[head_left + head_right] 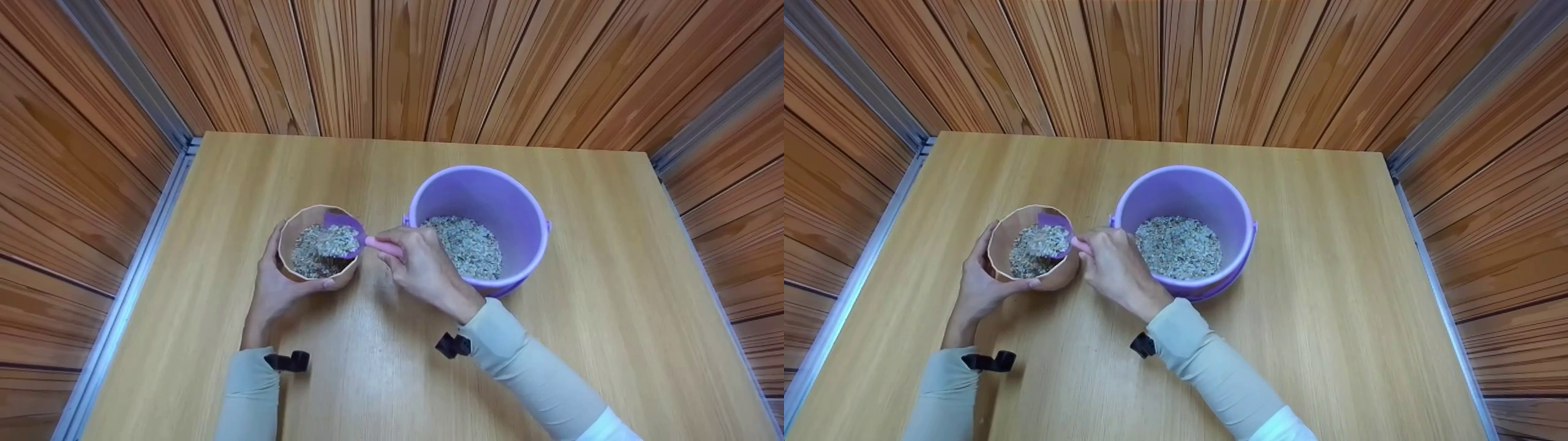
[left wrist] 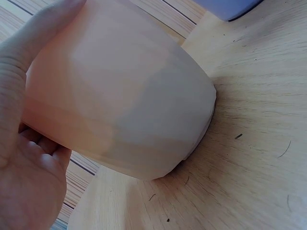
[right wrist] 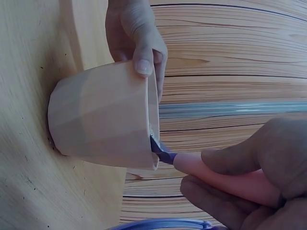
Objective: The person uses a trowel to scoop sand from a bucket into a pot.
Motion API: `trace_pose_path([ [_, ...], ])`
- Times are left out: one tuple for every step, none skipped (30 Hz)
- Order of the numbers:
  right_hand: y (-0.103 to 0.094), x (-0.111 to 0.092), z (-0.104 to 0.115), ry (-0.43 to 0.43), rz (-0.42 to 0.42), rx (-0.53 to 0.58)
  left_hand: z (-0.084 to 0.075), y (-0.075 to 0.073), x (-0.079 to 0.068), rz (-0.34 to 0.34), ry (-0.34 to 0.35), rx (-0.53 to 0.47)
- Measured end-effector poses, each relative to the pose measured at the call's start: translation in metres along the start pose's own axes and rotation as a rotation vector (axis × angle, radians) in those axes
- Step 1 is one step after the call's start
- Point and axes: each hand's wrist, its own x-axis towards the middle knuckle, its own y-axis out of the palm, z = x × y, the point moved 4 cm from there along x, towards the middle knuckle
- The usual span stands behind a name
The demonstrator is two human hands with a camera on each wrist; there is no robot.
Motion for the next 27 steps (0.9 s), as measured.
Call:
trace_pose_path([
  [0.0, 0.0, 0.0, -0.018, 0.0, -0.005, 0.0, 0.0, 0.0, -0.001, 0.002, 0.0],
  [0.001, -0.001, 0.001, -0.035, 0.002, -0.009, 0.0, 0.0, 0.0, -0.001, 0.003, 0.0],
  [0.001, -0.001, 0.001, -0.052, 0.003, -0.013, 0.001, 0.0, 0.0, 0.002, 0.0, -0.001],
  [0.001, -0.001, 0.002, -0.066, 0.005, -0.019, 0.001, 0.0, 0.001, 0.001, 0.001, -0.002],
  [0.001, -0.002, 0.002, -0.08, 0.006, -0.027, 0.002, 0.0, 0.001, -0.002, 0.001, -0.002],
  [0.001, -0.002, 0.003, -0.093, 0.006, -0.036, 0.002, 0.0, 0.001, -0.001, -0.003, -0.001],
  [0.001, -0.002, 0.003, -0.106, 0.006, -0.043, 0.002, 0.0, 0.001, 0.0, -0.009, -0.001],
  [0.001, -0.002, 0.003, -0.12, 0.002, -0.052, 0.003, 0.0, 0.001, 0.0, -0.014, 0.001],
  [0.002, -0.002, 0.004, -0.135, -0.003, -0.061, 0.003, 0.0, 0.001, -0.001, -0.015, 0.002],
  [0.002, -0.002, 0.004, -0.151, -0.009, -0.07, 0.003, 0.0, 0.001, -0.003, -0.016, -0.002],
  [0.002, -0.002, 0.004, -0.168, -0.016, -0.079, 0.003, 0.0, 0.001, -0.002, -0.015, -0.004],
  [0.002, -0.002, 0.005, -0.186, -0.024, -0.087, 0.003, 0.0, 0.002, -0.001, -0.015, -0.008],
  [0.002, -0.002, 0.005, -0.204, -0.031, -0.092, 0.002, 0.0, 0.002, -0.001, -0.016, -0.011],
  [0.001, -0.002, 0.005, -0.221, -0.038, -0.099, 0.001, 0.0, 0.002, 0.0, -0.015, -0.013],
  [0.001, -0.002, 0.006, -0.236, -0.046, -0.104, -0.001, 0.0, 0.002, 0.003, -0.016, -0.017],
  [0.001, -0.003, 0.006, -0.249, -0.051, -0.108, -0.003, 0.0, 0.001, 0.005, -0.019, -0.023],
  [0.001, -0.003, 0.006, -0.259, -0.054, -0.112, -0.008, 0.001, 0.0, 0.009, -0.023, -0.024],
  [0.001, -0.004, 0.006, -0.269, -0.055, -0.116, -0.012, 0.001, -0.001, 0.011, -0.03, -0.023],
  [0.001, -0.004, 0.007, -0.275, -0.056, -0.121, -0.017, 0.001, -0.002, 0.013, -0.036, -0.022],
  [0.001, -0.005, 0.007, -0.28, -0.055, -0.125, -0.021, 0.001, -0.004, 0.016, -0.043, -0.019],
  [0.001, -0.005, 0.007, -0.283, -0.053, -0.129, -0.026, 0.001, -0.005, 0.018, -0.048, -0.018],
  [0.002, -0.005, 0.007, -0.288, -0.05, -0.135, -0.03, 0.0, -0.006, 0.02, -0.052, -0.015],
  [0.001, -0.005, 0.007, -0.291, -0.048, -0.142, -0.033, 0.0, -0.007, 0.022, -0.054, -0.011],
  [0.001, -0.005, 0.007, -0.293, -0.045, -0.146, -0.034, 0.0, -0.007, 0.024, -0.056, -0.007],
  [0.001, -0.005, 0.007, -0.294, -0.044, -0.149, -0.034, 0.0, -0.007, 0.025, -0.056, -0.003],
  [0.001, -0.005, 0.007, -0.295, -0.041, -0.153, -0.034, 0.0, -0.007, 0.028, -0.054, 0.0],
  [0.001, -0.006, 0.007, -0.296, -0.039, -0.155, -0.032, 0.0, -0.006, 0.029, -0.053, 0.004],
])
